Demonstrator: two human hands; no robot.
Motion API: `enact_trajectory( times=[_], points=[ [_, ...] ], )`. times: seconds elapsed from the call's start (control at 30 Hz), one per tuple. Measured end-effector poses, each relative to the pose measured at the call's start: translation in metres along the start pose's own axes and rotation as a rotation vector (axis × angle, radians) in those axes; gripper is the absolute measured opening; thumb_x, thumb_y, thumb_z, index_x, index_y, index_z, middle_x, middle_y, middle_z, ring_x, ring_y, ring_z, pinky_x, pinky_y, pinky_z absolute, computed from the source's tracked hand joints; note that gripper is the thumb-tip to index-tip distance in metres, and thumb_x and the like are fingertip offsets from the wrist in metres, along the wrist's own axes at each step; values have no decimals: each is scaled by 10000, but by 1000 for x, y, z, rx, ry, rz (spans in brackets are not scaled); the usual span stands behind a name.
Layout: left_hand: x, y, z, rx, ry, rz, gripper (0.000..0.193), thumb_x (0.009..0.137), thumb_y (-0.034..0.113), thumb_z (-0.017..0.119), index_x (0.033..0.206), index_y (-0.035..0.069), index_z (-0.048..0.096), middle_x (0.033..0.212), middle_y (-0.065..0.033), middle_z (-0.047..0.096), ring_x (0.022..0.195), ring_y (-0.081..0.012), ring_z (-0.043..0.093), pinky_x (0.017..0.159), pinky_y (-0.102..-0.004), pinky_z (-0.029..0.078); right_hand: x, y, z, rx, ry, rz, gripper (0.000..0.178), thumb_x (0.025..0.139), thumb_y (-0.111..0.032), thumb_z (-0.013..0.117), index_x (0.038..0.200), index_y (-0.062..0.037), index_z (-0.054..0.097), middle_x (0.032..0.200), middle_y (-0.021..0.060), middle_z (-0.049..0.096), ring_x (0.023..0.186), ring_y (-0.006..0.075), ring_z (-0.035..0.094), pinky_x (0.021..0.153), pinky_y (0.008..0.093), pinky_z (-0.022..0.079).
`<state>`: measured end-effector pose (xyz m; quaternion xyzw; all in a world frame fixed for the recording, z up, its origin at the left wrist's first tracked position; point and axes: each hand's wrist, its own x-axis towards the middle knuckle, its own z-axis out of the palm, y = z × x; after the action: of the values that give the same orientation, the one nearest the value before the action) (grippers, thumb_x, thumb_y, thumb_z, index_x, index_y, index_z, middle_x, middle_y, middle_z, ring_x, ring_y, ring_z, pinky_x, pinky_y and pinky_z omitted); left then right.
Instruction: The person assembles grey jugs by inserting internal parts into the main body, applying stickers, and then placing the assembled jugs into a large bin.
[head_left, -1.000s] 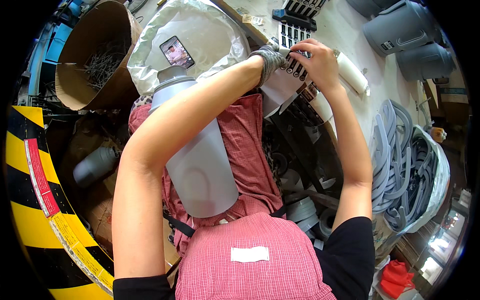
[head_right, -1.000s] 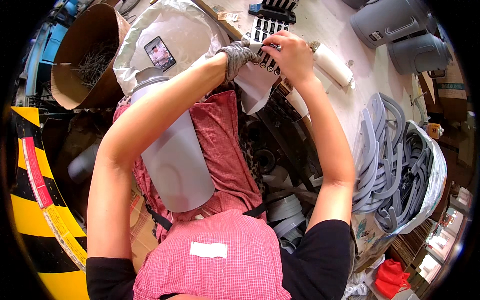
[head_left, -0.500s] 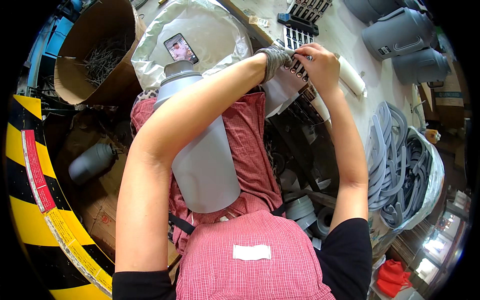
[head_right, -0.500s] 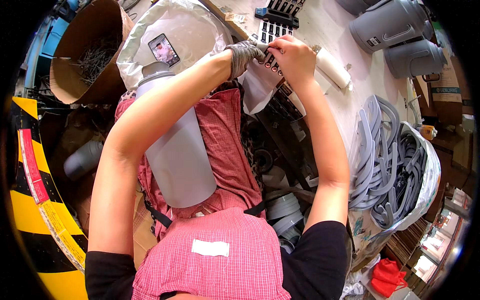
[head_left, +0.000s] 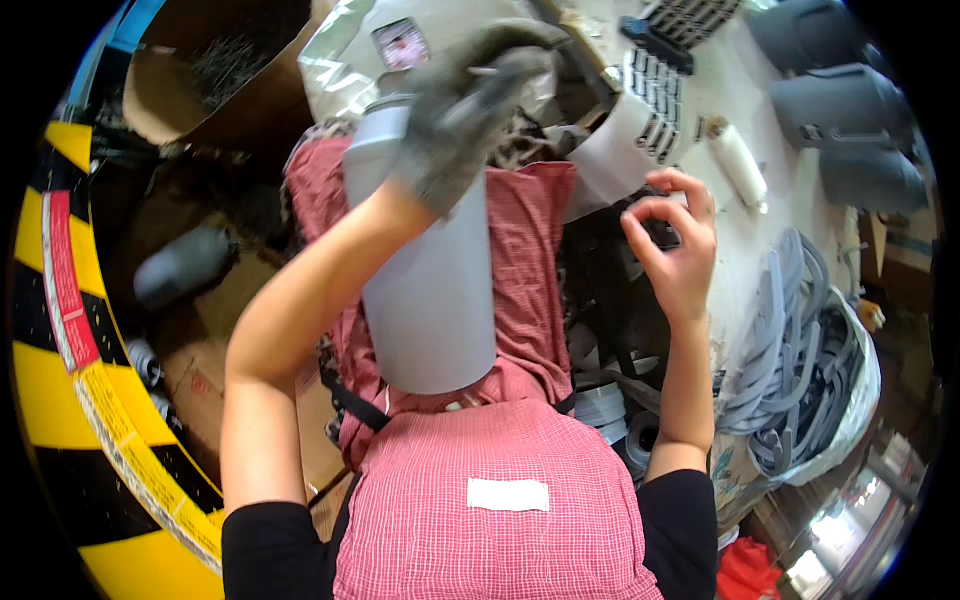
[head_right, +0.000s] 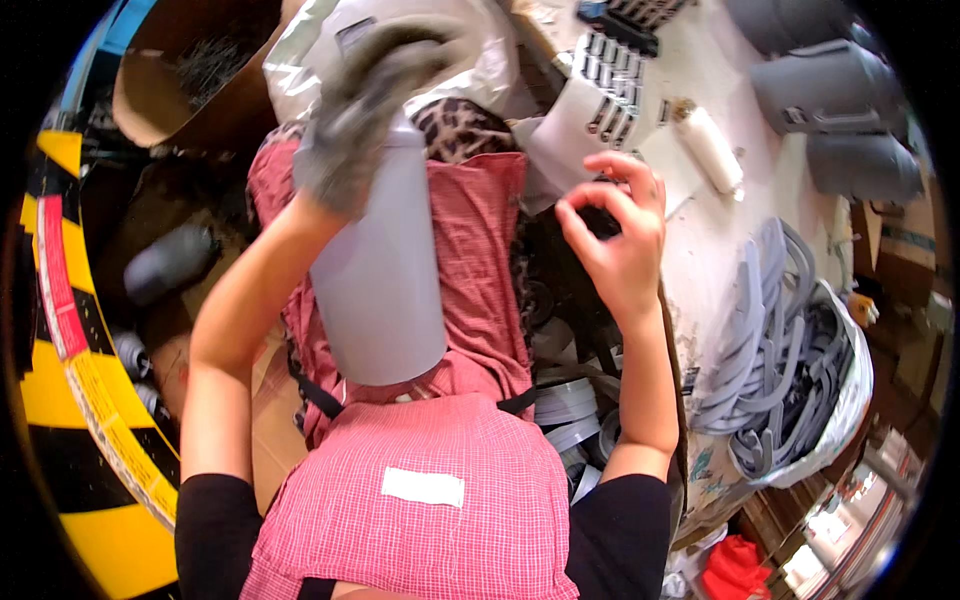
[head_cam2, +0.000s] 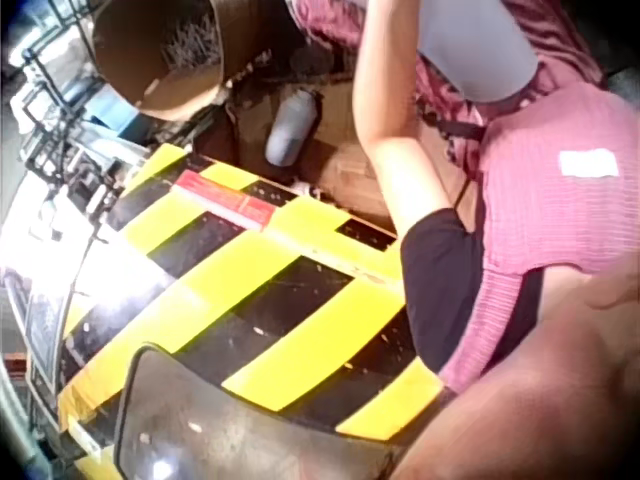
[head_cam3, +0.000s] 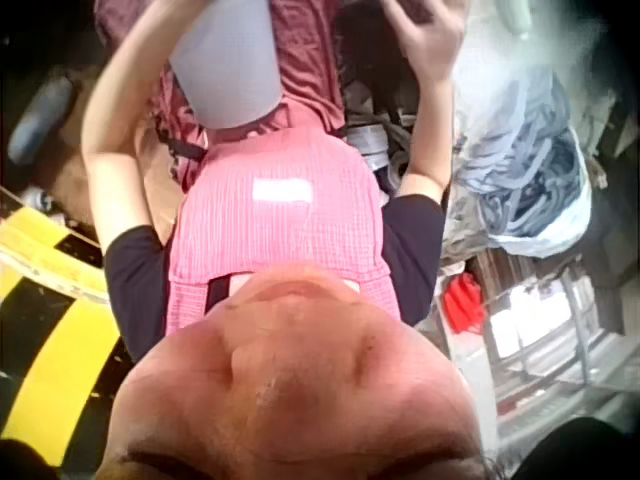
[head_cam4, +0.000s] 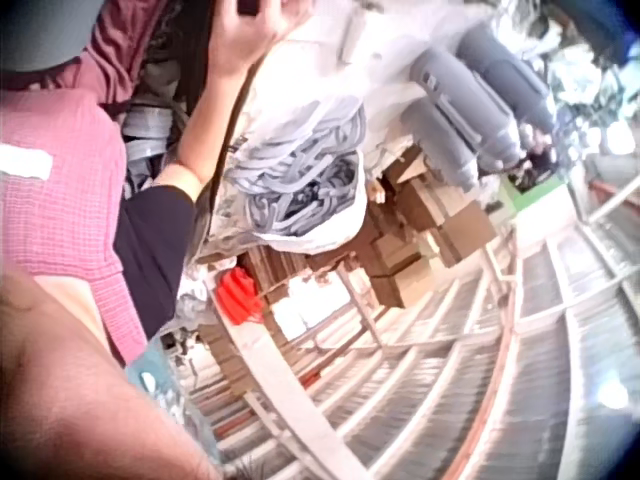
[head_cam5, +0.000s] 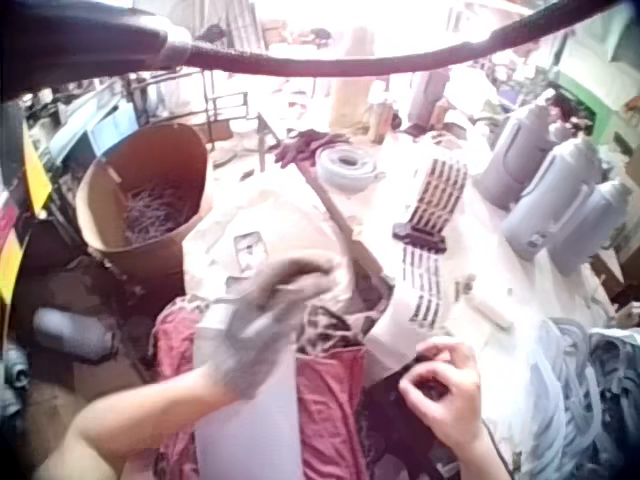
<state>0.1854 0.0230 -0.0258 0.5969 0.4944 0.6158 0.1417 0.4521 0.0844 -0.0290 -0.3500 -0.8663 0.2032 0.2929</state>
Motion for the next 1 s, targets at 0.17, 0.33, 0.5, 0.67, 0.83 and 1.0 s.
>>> enact_trajectory(
  times=[0.17, 0.33, 0.5, 0.67, 0.83, 1.0],
  points=[
    [-141, 15, -56, 133, 278, -410, 182, 1063, 201, 539, 1084, 48, 635, 909, 5, 585, 814, -89, 540, 763, -233, 461, 2, -42, 37, 533, -241, 106, 140, 741, -75, 827, 818, -24, 722, 1152, 70, 630, 1098, 209, 576, 944, 328, 462],
    [-134, 33, -67, -42, 239, -686, 574, 1079, 516, 381, 1100, 37, 696, 865, -4, 651, 764, -72, 558, 694, -213, 446, 35, -78, 84, 832, -305, 173, 174, 782, -138, 829, 844, -11, 727, 1061, 54, 623, 1078, 192, 579, 965, 310, 439],
    [-120, 13, -90, -241, 140, -674, 661, 1033, 621, 410, 1077, 35, 712, 854, -12, 676, 761, -74, 585, 680, -218, 457, 53, -85, 112, 531, -305, 18, 212, 755, -217, 850, 843, -47, 759, 981, 24, 622, 1016, 195, 541, 876, 318, 427],
    [-99, 9, -97, -17, 12, -726, 370, 994, 399, 656, 951, 34, 705, 768, 13, 639, 694, -67, 552, 644, -241, 466, 70, -81, 114, 421, -419, -26, 212, 750, -237, 842, 814, -54, 757, 969, 18, 619, 999, 201, 539, 829, 317, 437],
    [-97, 0, -91, 247, -3, -652, 160, 960, 196, 714, 924, 41, 709, 720, 22, 631, 650, -50, 548, 610, -240, 474, 83, -78, 116, 410, -484, -4, 216, 748, -237, 832, 804, -45, 751, 969, 15, 624, 1004, 212, 536, 848, 318, 432],
    [-96, -6, -84, 470, -22, -602, 163, 951, 208, 712, 914, 51, 696, 708, -38, 649, 611, -103, 590, 595, -271, 487, 95, -81, 116, 201, -463, -171, 192, 747, -207, 811, 779, -30, 743, 971, 38, 632, 986, 244, 527, 880, 349, 440]
  ],
)
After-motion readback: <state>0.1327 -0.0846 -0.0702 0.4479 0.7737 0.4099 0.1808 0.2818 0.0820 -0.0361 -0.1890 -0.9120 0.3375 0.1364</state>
